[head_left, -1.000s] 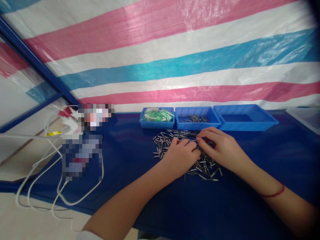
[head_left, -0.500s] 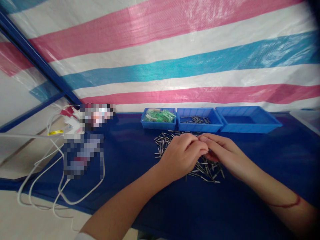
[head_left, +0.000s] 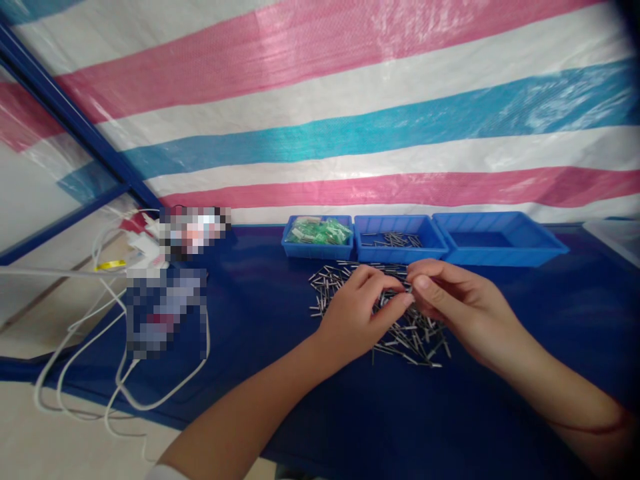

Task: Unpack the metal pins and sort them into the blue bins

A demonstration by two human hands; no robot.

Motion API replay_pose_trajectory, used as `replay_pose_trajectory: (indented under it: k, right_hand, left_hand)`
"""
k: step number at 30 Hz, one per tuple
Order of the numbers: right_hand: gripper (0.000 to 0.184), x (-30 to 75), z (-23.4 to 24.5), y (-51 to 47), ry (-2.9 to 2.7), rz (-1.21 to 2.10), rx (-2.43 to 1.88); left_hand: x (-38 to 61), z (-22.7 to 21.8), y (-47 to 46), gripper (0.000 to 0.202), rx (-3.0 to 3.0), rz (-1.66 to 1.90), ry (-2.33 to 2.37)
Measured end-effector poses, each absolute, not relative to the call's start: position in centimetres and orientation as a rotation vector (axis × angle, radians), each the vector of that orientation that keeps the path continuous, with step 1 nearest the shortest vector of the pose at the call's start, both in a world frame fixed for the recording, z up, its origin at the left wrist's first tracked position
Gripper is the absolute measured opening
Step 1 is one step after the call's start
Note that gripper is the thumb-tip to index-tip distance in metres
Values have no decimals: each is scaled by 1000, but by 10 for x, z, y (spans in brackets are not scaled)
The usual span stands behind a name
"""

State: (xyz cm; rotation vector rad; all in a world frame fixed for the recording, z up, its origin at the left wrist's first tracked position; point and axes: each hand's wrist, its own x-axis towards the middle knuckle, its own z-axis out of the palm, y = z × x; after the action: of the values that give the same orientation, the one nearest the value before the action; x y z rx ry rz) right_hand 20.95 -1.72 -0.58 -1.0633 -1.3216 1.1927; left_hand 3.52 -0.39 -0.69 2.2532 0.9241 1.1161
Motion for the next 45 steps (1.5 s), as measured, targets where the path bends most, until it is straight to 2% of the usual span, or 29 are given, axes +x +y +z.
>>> replay_pose_trajectory:
  k: [10,18,29,45]
  right_hand:
    - [9,201,-5,-19,-1597,654,-1086]
    - [6,203,-8,-22,-1727,449,-1130]
    - [12,203,-5,-23,-1843,311,-1072]
    - [17,211,-14,-12,-1850,377,-1123]
  left_hand:
    - [36,-8,-3,20,2113,1030,933]
    - [35,-10,-2,20,2106,971,941]
    - [32,-14,5,19,2088,939,900]
    - [32,-11,7,13,1998,1173,1031]
